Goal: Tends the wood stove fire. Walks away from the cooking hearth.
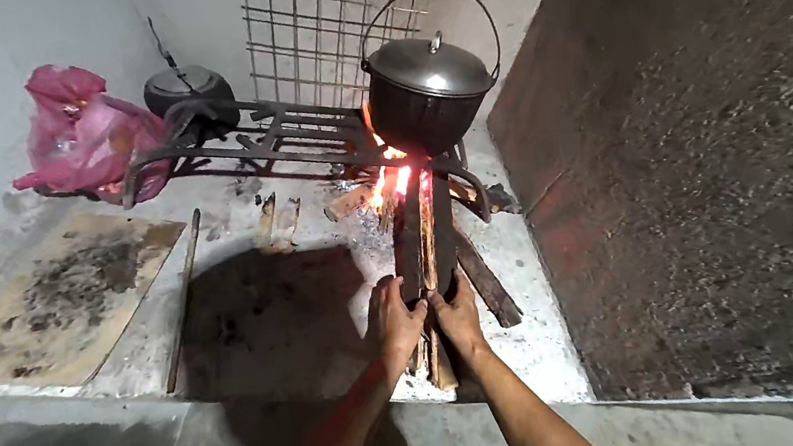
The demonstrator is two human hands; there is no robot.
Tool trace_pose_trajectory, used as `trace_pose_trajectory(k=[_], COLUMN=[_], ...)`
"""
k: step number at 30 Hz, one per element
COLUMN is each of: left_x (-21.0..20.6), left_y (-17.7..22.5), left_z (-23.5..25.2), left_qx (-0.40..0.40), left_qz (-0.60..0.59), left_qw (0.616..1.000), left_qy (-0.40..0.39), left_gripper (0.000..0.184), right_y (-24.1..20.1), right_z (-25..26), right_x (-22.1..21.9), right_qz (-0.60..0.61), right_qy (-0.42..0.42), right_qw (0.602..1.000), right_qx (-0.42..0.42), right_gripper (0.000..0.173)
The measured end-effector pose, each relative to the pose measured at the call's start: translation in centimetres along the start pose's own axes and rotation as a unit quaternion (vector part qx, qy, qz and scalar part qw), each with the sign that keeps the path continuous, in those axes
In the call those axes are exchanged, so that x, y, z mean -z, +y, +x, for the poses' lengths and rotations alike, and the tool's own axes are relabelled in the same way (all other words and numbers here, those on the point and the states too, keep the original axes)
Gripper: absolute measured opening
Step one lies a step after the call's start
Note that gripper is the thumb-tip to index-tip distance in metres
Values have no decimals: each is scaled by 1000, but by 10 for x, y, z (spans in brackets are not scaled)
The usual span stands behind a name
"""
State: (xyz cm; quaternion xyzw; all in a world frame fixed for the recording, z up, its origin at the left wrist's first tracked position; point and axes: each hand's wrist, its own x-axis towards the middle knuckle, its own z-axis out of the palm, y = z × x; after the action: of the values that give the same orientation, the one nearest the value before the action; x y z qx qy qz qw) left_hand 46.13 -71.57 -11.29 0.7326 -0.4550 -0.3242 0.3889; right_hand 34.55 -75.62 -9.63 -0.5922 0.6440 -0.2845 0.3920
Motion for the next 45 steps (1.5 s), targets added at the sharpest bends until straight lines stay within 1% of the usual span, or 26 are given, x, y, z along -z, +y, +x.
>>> trace_pose_trajectory(k=[4,7,9,12,14,15,17,19,21,23,25,27,30,32,35,38,41,45], left_x=[-4,-8,-15,-22,-24,-24,-25,-23,-13,-2,6,18,28,31,37,42,44,49], left_y=[3,3,0,1,0,-3,-8,-9,7,16,17,18,1,-3,-1,-1,0,-6], left_z=[2,3,3,0,-1,0,3,2,-8,-16,-18,-19,-9,-5,-4,-6,-9,-9], left_qx=[17,16,12,20,39,33,19,8,12,14,4,-4,-53,-63,-53,-47,-48,-53], left_qz=[33,39,21,-9,-21,-15,-8,-54,-93,-102,-77,-13,71,80,78,88,94,86], left_qw=[999,999,1000,999,999,999,999,998,995,994,996,999,995,994,994,993,992,993], left_qy=[-18,-2,13,33,16,11,31,40,33,22,34,29,40,49,49,58,63,55], left_gripper=[63,65,69,67,62,59,54,57,57,54,50,48,43,44,44,44,44,44], right_y=[-3,-6,-7,-5,-4,-3,1,5,9,15,22,30,42,53,66,78,80,75], right_z=[-2,-2,0,0,-2,-2,-3,-4,-6,-10,-16,-23,-36,-47,-63,-77,-84,-79], right_x=[-6,-6,-4,-1,6,12,22,33,44,55,63,70,80,85,96,106,118,130], right_qz=[-20,-55,-62,-50,-37,-32,-27,-29,-39,-44,-46,-44,-39,-34,-31,-28,-25,9], right_qy=[18,7,1,2,0,-2,-8,-16,-23,-34,-34,-33,-46,-39,-45,-33,-66,-126], right_qw=[1000,998,998,999,999,999,1000,999,999,998,998,997,997,997,995,993,995,992], right_qx=[-11,-23,-25,-22,-15,-8,1,8,18,26,37,45,47,65,83,111,75,15], right_gripper=[79,81,82,81,80,80,77,76,75,74,73,72,73,72,71,69,70,69])
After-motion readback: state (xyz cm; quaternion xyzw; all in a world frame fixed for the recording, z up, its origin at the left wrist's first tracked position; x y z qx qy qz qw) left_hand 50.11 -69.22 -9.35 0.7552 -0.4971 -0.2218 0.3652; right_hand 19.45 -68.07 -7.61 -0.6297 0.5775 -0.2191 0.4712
